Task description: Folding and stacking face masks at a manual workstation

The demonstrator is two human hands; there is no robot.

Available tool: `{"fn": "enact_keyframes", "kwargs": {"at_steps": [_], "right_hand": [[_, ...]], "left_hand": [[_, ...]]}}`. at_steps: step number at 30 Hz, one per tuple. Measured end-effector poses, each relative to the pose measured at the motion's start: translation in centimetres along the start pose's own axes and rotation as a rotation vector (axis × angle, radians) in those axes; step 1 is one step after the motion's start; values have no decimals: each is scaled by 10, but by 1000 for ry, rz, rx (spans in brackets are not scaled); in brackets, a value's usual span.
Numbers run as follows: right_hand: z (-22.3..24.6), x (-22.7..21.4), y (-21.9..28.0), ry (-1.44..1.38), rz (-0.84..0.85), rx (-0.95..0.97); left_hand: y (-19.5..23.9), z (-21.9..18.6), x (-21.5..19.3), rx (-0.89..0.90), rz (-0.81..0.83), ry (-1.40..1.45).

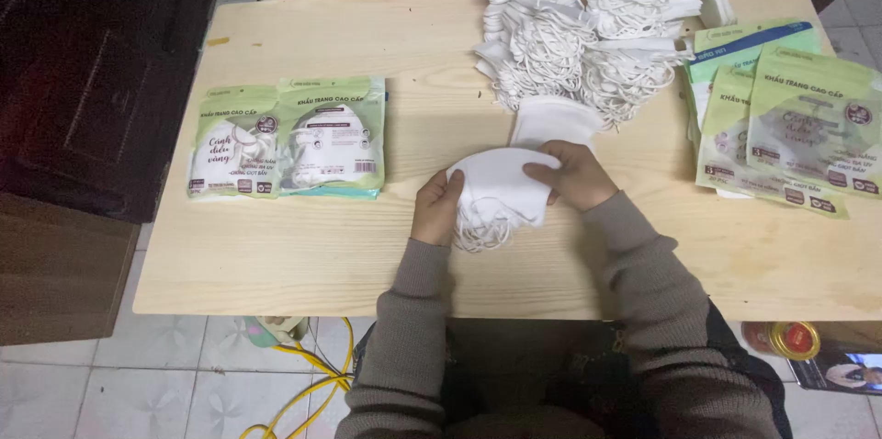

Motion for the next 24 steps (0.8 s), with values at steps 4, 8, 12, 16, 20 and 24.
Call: {"fn": "enact_keyframes", "kwargs": {"at_steps": [4,8,12,16,20,24], "right_hand": [[-8,5,0,-10,17,11],[-14,9,1,-50,32,12],[11,11,5,22,36,51],[-15,-21,-10,210,-42,-21],[-16,-37,-6,976,-48,42],[-16,-39,-5,1140,104,223]], "left_hand": [[6,-6,6,6,26,21],[12,-8,8,-29,46,-6],[19,-13,12,-11,11,3],[22,-19,14,-23,16,32],[14,-13,9,-4,-15,44],[18,-15,10,-16,-23,36]]}}
Point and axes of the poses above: each hand's wrist, its own y-axis away from the middle knuckle, its own x-axis out of the palm, z = x × y, the point moved 2 cm from there along -y, towards the middle knuckle, and after that the axes turned 14 degrees about -x, right-handed, at the moved point
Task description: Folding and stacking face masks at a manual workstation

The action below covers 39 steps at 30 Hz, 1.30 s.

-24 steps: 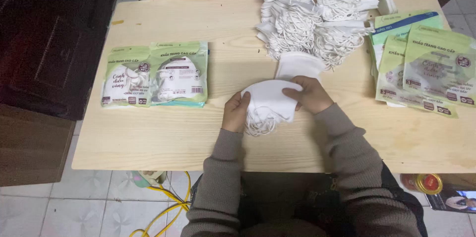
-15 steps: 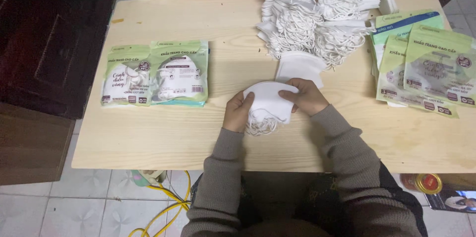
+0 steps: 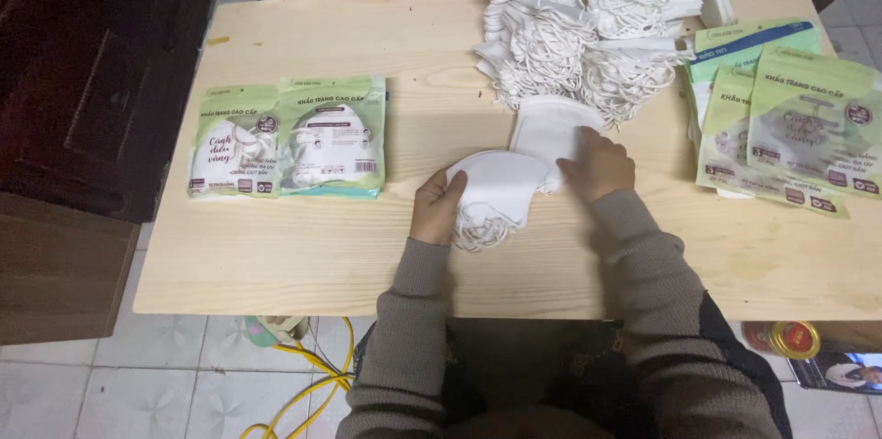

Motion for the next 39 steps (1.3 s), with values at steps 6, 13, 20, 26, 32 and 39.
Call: {"fn": "enact_keyframes", "kwargs": {"at_steps": [6,13,20,26,32,39], "right_hand": [[4,-1,-1,47,-52,-23],[19,-7,8,25,-76,-48],[19,-13,9,68,-140,-36],[-10,19,-12,-154,-377,-81],[-9,8,-7,-434,-614,-3],[9,-26,21,-419,-881,-302]], "left_hand": [[-10,7,-6,-16,8,-17],[10,-12,4,-3,9,-63],[-3,1,-1,3,2,-24],[-3,2,-2,33,-1,-20],[-3,3,-1,23,2,-35],[-11,10,-7,24,1,-10]]}}
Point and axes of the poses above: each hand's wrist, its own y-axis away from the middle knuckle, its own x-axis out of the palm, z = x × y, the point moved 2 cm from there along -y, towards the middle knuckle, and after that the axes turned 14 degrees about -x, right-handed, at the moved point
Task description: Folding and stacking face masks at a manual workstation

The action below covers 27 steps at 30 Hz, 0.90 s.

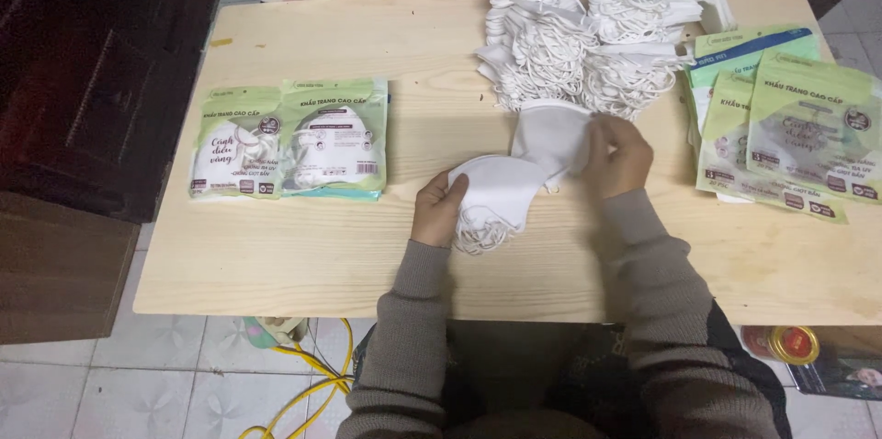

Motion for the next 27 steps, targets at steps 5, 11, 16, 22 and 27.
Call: {"fn": "enact_keyframes", "kwargs": {"at_steps": [5,11,16,22,27], "right_hand": [[-30,-7,-11,-392,-330,2],[11,-3,-10,-707,95,462],[12,28,8,-657,401,497],[-41,80,49,-787,438,620],[-39,65,29,-340,316,224]], "left_hand": [[7,-6,3,9,-9,-49],[3,-5,2,-3,-2,-38],[6,-9,5,-5,8,-22],[1,-4,-1,-75,-28,-106],[25,-14,2,-2,-121,-91]]}}
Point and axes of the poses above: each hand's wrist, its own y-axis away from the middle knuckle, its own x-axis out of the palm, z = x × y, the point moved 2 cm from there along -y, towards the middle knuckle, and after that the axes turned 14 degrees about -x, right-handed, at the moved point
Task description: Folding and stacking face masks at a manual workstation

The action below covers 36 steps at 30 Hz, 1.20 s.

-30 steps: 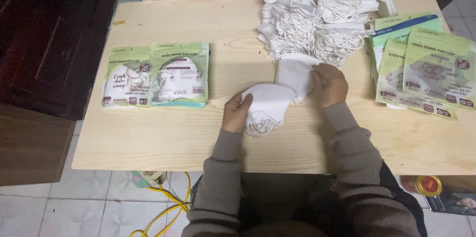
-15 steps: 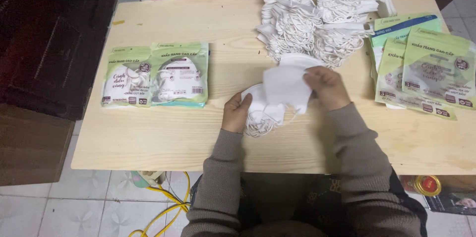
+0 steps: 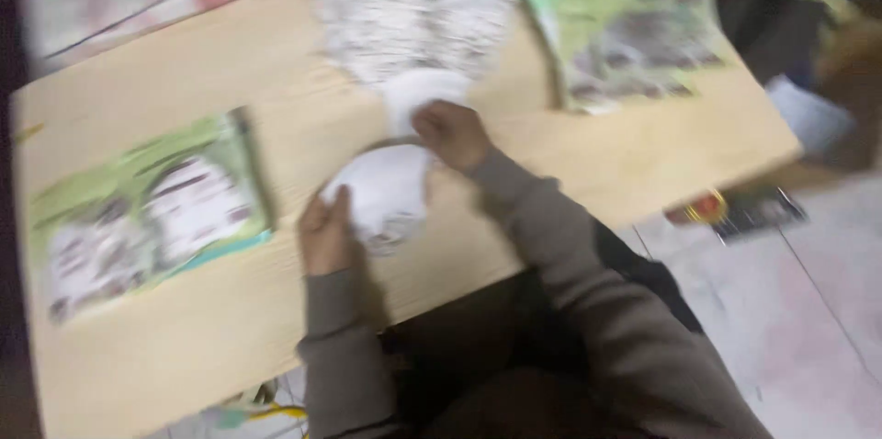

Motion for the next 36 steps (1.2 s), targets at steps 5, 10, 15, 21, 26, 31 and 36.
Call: {"fn": "enact_keyframes", "kwargs": {"at_steps": [5,10,15,21,26,31,36], "right_hand": [[-32,-11,5,689,1,34],[-36,-24,3,697,201,218],[-33,-19,-1,688,204,194],[-19,-22,-2,394,4,53],[7,-32,-11,81,-422,-221],[16,-18,-15,-477,-549,-283],[22,10,-5,-518,-228,-178]], "left_hand": [[-17,2,-13,132,119,-159],[-12,6,-28,234,169,-247],[-16,-7,-14,346,171,-497],[11,-15,4,252,70,-392],[-8,-3,-8,252,59,-341],[3,-10,-1,216,44,-386],[-1,-8,3,-18,-7,-24]]}}
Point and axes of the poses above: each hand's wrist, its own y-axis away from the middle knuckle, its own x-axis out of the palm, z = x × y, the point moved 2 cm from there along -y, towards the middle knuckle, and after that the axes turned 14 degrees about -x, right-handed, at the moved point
